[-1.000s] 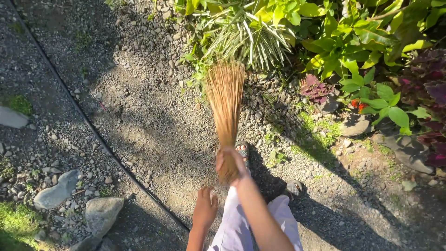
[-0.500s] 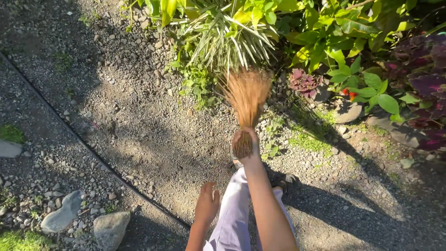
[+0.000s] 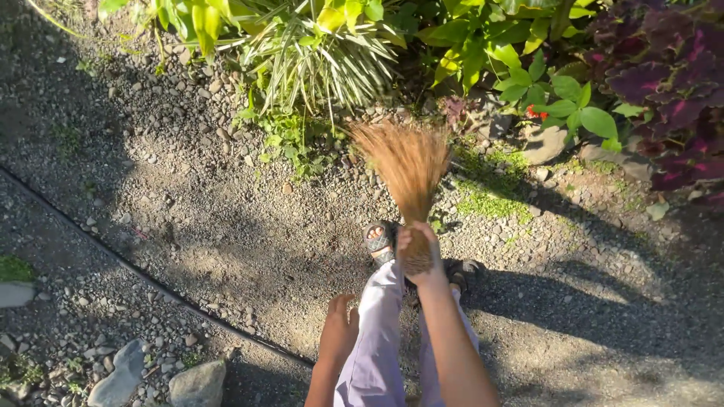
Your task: The recorder uses a broom to sweep leaves and yard debris into a dustpan and then empties the dustpan into a blue collection bin.
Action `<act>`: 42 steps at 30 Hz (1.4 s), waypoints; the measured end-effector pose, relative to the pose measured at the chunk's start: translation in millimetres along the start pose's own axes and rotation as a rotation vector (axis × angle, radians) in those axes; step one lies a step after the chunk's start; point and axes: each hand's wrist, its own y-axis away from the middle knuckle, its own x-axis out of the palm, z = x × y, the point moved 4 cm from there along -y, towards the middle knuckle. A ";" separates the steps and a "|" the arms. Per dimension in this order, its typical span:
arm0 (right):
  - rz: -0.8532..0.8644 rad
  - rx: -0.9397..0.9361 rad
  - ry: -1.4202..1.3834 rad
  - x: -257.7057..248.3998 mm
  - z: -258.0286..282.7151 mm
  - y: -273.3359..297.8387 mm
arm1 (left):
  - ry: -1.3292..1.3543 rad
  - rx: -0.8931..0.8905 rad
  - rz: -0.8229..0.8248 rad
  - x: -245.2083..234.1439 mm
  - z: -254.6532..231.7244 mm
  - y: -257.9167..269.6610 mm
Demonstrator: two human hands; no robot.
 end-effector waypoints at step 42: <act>0.122 0.054 0.085 -173.1 210.6 144.4 | -0.382 0.322 0.048 284.5 -97.1 59.5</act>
